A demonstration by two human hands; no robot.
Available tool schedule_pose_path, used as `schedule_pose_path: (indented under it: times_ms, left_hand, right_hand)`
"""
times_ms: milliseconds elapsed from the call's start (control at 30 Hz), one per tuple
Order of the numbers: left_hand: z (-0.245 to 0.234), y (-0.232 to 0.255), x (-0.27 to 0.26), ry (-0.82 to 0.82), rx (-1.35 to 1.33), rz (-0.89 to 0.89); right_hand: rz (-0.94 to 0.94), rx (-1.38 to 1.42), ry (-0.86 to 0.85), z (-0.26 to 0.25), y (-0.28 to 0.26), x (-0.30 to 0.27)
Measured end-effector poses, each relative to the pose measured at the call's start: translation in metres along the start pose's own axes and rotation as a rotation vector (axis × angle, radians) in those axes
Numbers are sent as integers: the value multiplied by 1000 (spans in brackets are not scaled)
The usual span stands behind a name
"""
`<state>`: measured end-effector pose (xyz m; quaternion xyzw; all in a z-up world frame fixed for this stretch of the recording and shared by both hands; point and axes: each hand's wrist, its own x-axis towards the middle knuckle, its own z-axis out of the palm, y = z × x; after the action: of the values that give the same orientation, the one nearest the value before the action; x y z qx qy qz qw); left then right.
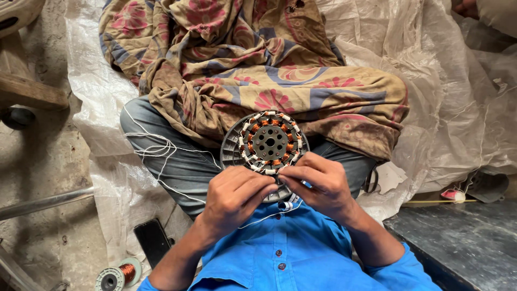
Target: The person sits cross-legged and secures copper windings on a motor stator using white string. They wrap the string around the coils, tie knots, and use pliers to tuck and tighten the bindings. The stator remains on the person's lap during the process.
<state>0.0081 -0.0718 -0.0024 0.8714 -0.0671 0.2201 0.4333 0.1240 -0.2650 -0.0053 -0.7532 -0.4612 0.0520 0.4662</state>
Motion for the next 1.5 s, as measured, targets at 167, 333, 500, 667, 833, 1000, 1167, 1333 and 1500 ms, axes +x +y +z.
schedule_pose_path:
  times_ms: [167, 333, 500, 667, 833, 1000, 1167, 1333, 1500]
  left_hand:
    - [3, -8, -1, 21, -133, -80]
    - [2, -12, -7, -138, -378, -117]
    - [14, -12, -16, -85, -448, -252]
    - [19, -19, -19, 134, -505, -448]
    - [24, -16, -18, 155, -409, -421]
    - [16, -20, -13, 162, 86, -228]
    - [8, -22, -13, 32, 270, -120]
    - [5, -23, -12, 8, 251, -92]
    - [2, -28, -11, 9, 197, -86]
  right_hand:
    - [-31, 55, -2, -3, 4, -4]
    - [-43, 14, 31, 1, 7, -6]
    - [-64, 76, 10, 2, 13, -4]
    - [5, 129, 5, -3, 13, -4]
    - [-40, 282, 103, 3, 15, 1]
    - [-12, 246, 73, 0, 23, 3]
    - [-117, -5, 2, -1, 32, 4]
    - [-133, -36, -10, 5, 38, 6]
    - [-126, -30, 15, 9, 43, 8]
